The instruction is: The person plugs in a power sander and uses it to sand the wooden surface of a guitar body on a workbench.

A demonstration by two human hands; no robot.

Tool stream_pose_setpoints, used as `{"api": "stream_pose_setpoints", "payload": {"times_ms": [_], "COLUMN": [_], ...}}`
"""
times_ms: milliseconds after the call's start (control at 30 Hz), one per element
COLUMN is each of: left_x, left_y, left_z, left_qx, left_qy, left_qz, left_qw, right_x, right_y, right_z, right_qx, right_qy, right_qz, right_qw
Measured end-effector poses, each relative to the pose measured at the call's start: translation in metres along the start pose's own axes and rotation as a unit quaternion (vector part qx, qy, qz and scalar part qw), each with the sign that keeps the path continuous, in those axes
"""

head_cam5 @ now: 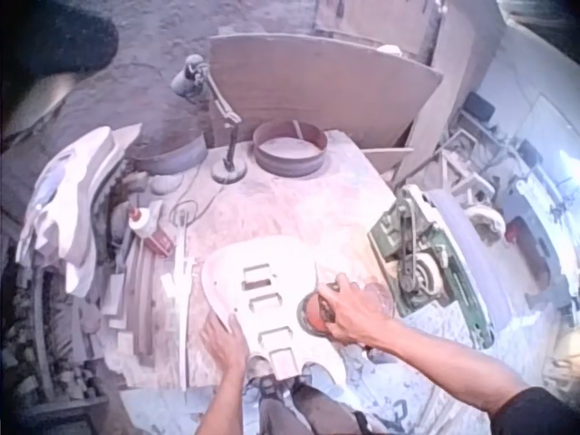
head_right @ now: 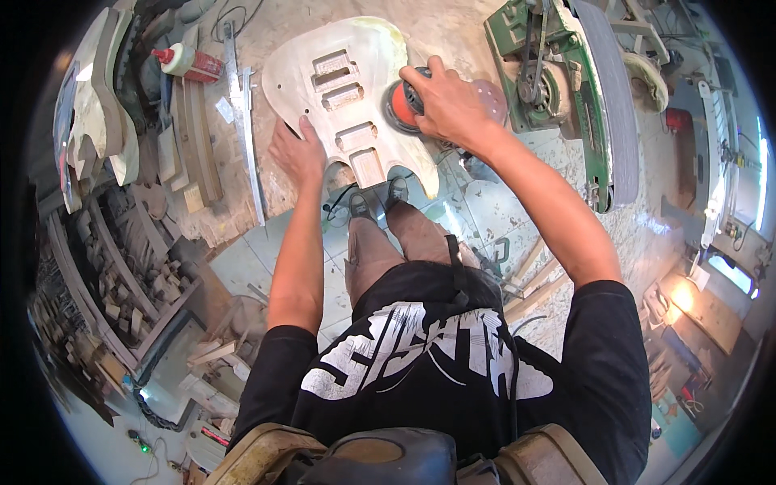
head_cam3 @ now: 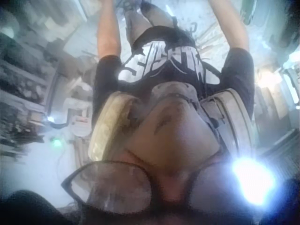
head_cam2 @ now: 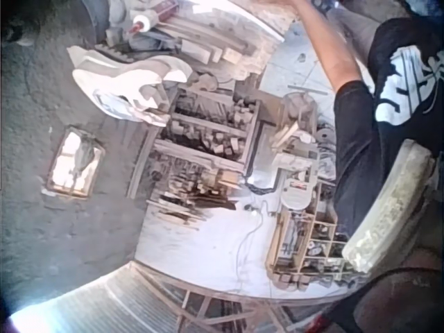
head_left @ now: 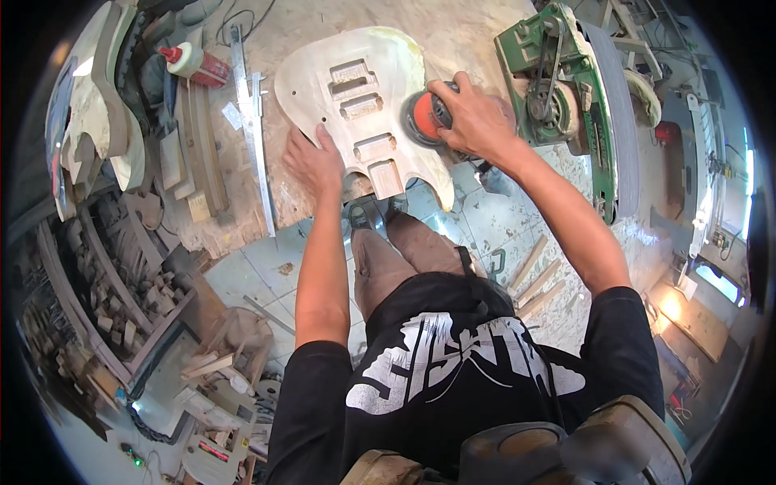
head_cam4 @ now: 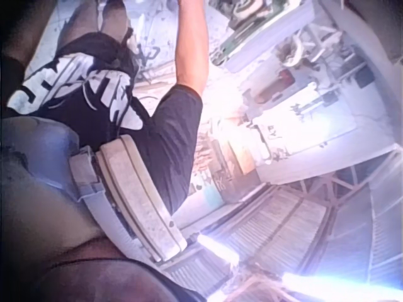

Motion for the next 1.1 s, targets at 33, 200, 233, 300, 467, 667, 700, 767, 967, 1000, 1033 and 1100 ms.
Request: {"api": "stream_pose_setpoints", "payload": {"times_ms": [33, 200, 233, 300, 467, 667, 700, 767, 967, 1000, 1033, 1100], "left_x": [0.0, 0.0, -0.001, 0.0, -0.001, 0.0, -0.001, -0.002, 0.0, 0.0, 0.0, 0.0], "left_y": [-0.001, 0.007, 0.008, 0.004, 0.001, 0.008, 0.006, 0.004, 0.009, 0.008, 0.009, 0.008], "left_z": [0.0, 0.001, 0.001, 0.003, -0.001, 0.003, 0.003, 0.001, -0.002, -0.002, -0.002, 0.0], "left_qx": [-0.007, -0.015, -0.013, -0.01, 0.003, -0.009, -0.01, -0.004, 0.014, 0.014, 0.011, 0.009], "left_qy": [-0.002, -0.004, -0.01, -0.015, -0.009, -0.016, -0.015, 0.007, 0.007, 0.008, 0.015, 0.02], "left_qz": [0.0, -0.005, -0.01, -0.015, -0.005, -0.02, -0.02, 0.001, 0.007, 0.006, 0.009, 0.011], "left_qw": [1.0, 1.0, 1.0, 1.0, 1.0, 1.0, 1.0, 1.0, 1.0, 1.0, 1.0, 1.0], "right_x": [0.002, 0.006, 0.006, 0.006, 0.016, 0.022, 0.02, 0.015, 0.028, 0.031, 0.034, 0.035], "right_y": [0.002, 0.017, 0.016, 0.002, -0.003, 0.02, 0.015, 0.0, -0.002, 0.001, 0.004, 0.005], "right_z": [0.001, -0.007, -0.008, -0.006, 0.004, -0.002, -0.003, -0.002, 0.006, 0.006, 0.004, 0.002], "right_qx": [0.005, 0.015, 0.022, 0.011, -0.01, 0.004, 0.002, 0.009, 0.005, 0.005, 0.01, 0.014], "right_qy": [-0.005, -0.021, -0.031, -0.033, -0.022, -0.024, -0.024, -0.018, -0.007, -0.008, -0.006, -0.007], "right_qz": [0.009, 0.029, 0.034, 0.022, 0.006, 0.029, 0.028, 0.004, -0.002, -0.003, -0.001, 0.003], "right_qw": [1.0, 0.999, 0.999, 0.999, 1.0, 0.999, 0.999, 1.0, 1.0, 1.0, 1.0, 1.0]}}
Point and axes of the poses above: each hand's wrist, its own x-axis towards the middle knuckle, its own z-axis out of the back of the hand, y = z × x, the point moved 4 cm from there along x, towards the middle knuckle, and after that the axes turned 8 degrees about -x, right-handed, at the moved point
